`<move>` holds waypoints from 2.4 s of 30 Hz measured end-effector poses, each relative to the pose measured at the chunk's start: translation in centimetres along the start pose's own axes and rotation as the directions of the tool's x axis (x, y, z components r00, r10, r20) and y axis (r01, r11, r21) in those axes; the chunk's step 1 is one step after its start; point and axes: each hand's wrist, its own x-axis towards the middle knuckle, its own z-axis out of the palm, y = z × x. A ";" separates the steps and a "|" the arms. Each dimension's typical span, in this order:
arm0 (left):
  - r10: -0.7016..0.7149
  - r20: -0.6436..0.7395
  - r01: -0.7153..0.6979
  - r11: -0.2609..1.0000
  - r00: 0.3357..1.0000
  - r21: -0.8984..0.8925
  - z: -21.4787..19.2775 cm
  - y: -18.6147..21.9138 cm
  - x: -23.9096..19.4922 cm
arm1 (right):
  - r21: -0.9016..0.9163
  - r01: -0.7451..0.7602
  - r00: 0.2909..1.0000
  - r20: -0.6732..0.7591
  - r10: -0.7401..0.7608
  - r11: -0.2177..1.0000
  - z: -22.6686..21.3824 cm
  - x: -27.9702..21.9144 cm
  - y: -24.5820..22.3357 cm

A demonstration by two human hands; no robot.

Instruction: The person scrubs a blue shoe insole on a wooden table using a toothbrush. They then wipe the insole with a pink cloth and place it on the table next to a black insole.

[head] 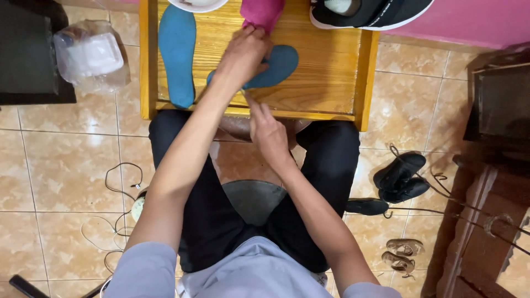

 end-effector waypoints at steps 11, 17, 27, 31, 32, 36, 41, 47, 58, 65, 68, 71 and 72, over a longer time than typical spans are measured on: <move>0.040 -0.123 -0.046 0.998 0.992 -0.043 2.3 -1.5 1.5 | -0.189 0.128 0.982 -0.110 -0.151 0.974 1.2 1.1 3.8; -0.004 -0.136 -0.002 0.999 0.991 -0.045 1.5 -0.2 1.4 | -0.095 0.065 0.988 -0.133 -0.078 0.993 2.2 0.1 1.8; -0.050 -0.137 0.053 0.998 0.989 0.020 2.2 0.0 0.8 | -0.669 0.358 0.919 0.128 -0.374 0.651 1.1 -1.0 -0.7; -0.053 -0.183 0.028 0.991 0.982 -0.134 2.5 0.1 0.3 | 0.026 0.048 0.971 -0.236 -0.040 0.999 0.6 -0.2 4.3; -0.052 -0.192 0.023 0.988 0.980 -0.153 2.9 0.1 0.3 | 0.073 -0.014 0.985 -0.168 0.026 0.997 0.2 -0.5 4.0; -0.066 -0.154 0.040 0.985 0.986 -0.166 3.5 0.2 0.8 | -0.200 0.134 0.986 -0.074 -0.151 0.971 1.3 -2.6 0.5; -0.030 -0.131 0.011 0.990 0.991 -0.143 3.4 -0.4 0.9 | -0.002 0.057 0.971 -0.234 -0.056 0.998 -0.1 -1.4 5.7; -0.152 0.022 0.153 0.984 0.988 -0.089 3.3 0.3 1.9 | -0.108 0.014 0.996 -0.082 -0.023 0.994 1.7 -2.6 4.7; -0.303 0.238 0.328 0.942 0.923 -0.071 3.3 -0.4 3.3 | 0.121 -0.022 0.999 -0.044 0.027 0.992 0.0 -2.2 4.7; -0.234 0.181 0.257 0.960 0.955 -0.115 4.6 -1.1 3.1 | 0.004 0.007 0.995 -0.096 -0.007 1.000 1.1 -3.9 2.0; -0.225 0.145 0.245 0.960 0.963 -0.138 4.0 -1.2 2.6 | -0.083 0.162 0.958 -0.226 -0.177 0.983 1.4 -2.7 4.5; -0.246 0.163 0.270 0.953 0.955 -0.140 3.5 -0.2 2.1 | 0.005 0.077 0.932 -0.357 -0.070 0.997 1.3 -1.7 6.9; -0.261 0.180 0.285 0.951 0.948 -0.121 3.2 0.1 2.3 | -0.099 -0.001 0.938 -0.344 -0.033 0.995 1.2 -1.3 7.2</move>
